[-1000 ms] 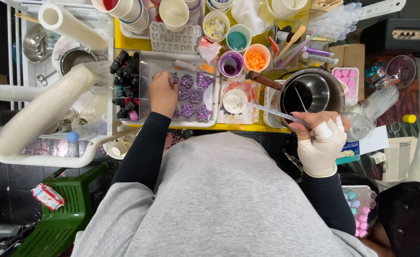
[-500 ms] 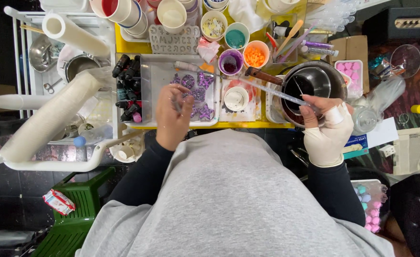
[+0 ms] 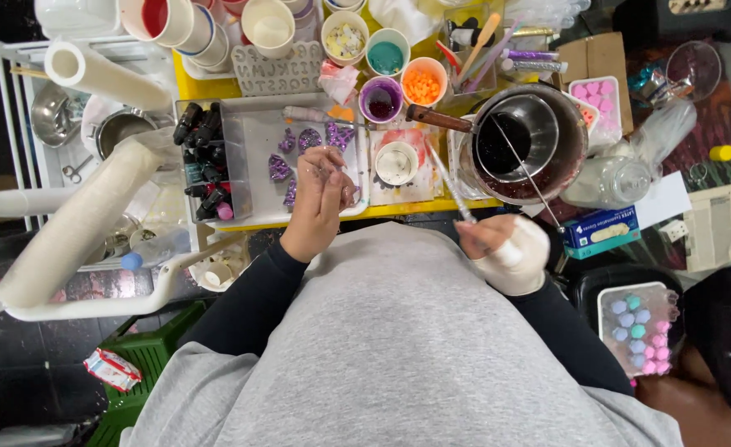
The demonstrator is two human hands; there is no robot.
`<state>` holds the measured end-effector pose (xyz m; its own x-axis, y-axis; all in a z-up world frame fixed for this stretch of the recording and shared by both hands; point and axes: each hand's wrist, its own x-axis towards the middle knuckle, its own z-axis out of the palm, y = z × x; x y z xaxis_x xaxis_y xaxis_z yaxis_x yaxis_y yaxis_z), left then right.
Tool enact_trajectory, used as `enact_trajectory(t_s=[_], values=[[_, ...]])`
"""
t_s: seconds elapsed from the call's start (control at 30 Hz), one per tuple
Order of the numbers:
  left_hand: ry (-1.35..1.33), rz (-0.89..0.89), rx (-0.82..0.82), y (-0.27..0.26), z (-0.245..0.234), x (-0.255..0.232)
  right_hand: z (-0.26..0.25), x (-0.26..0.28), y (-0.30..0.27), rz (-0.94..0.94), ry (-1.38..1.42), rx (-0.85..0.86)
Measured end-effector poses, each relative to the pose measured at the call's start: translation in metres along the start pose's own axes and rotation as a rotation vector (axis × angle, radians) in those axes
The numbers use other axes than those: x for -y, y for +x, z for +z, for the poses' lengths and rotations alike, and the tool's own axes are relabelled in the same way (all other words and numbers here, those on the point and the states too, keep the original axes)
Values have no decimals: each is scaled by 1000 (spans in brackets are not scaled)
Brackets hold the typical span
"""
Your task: The person sits at a candle-making workbench and decorates small shaped wax candle pieces. They use a dropper to apply liquid onto purple glittery wax shapes, handle and turn the pieces, move a tray of red star and mushroom shaped candles, and continue applying liquid to the red pieces with the dropper.
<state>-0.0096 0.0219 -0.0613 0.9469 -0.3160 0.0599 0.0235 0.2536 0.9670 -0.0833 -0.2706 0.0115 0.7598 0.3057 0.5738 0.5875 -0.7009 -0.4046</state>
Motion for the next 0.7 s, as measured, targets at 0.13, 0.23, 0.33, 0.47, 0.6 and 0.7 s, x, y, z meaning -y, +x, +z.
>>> enact_trajectory(t_s=[0.13, 0.23, 0.33, 0.47, 0.6, 0.7], values=[[183, -1, -10, 4, 0, 2, 27, -10, -30, -47, -4, 13], [203, 9, -27, 6, -3, 10, 48, -17, -47, -69, -75, 64], [172, 35, -77, 9, -4, 10, 71, -25, -64, 6, -143, 134], [107, 32, -143, 5, -11, 5, 98, -30, -77, 118, -200, 173], [94, 64, -193, 0, -21, -2, 102, -21, -58, 169, -246, 209], [100, 83, -228, -6, -28, -4, 102, -19, -53, 237, -176, 323]])
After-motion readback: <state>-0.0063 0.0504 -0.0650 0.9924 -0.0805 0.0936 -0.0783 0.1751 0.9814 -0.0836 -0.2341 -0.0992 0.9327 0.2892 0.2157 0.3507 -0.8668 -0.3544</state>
